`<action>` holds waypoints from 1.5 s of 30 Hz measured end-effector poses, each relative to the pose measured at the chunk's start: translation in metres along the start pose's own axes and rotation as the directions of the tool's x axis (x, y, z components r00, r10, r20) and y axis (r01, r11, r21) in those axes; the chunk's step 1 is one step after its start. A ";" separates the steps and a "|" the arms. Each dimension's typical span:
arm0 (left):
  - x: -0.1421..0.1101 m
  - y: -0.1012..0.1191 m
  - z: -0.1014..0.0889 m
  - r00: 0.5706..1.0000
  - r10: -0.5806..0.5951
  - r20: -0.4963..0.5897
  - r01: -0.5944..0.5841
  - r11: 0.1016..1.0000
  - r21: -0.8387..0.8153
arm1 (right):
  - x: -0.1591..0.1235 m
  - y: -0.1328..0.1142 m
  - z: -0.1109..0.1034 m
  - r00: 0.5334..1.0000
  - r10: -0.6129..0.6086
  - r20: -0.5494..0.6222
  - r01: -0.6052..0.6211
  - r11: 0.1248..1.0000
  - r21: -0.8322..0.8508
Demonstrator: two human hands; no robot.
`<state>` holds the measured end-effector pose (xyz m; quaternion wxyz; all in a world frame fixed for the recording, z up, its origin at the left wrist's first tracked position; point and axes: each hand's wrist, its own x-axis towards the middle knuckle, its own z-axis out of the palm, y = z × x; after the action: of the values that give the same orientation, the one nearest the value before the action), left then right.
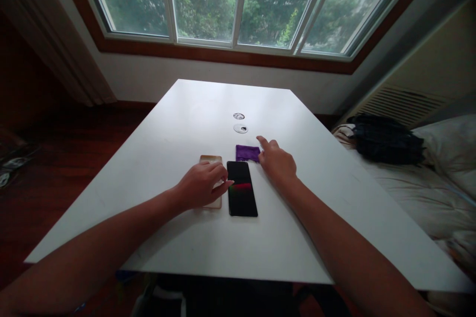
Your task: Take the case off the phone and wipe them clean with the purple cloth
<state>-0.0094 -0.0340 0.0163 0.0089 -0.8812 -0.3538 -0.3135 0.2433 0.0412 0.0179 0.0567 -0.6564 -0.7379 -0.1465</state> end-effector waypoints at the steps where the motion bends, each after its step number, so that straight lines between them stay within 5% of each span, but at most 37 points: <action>1: 0.000 0.000 0.000 1.000 -0.002 -0.002 0.002 1.000 -0.003 | 0.000 0.001 0.001 1.000 0.005 0.000 -0.005 1.000 0.000; 39: 0.002 0.006 -0.007 0.999 -0.028 -0.019 0.026 0.997 -0.071 | -0.004 -0.007 -0.010 0.997 -0.037 0.074 0.034 0.999 0.040; 45: 0.000 0.007 -0.014 0.999 -0.038 0.008 0.039 0.980 -0.195 | -0.004 -0.005 -0.010 0.999 -0.009 0.051 0.006 0.999 0.048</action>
<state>-0.0125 -0.0424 0.0290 -0.0842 -0.8716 -0.3382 -0.3447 0.2379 0.0342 0.0257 0.0530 -0.6556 -0.7449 -0.1121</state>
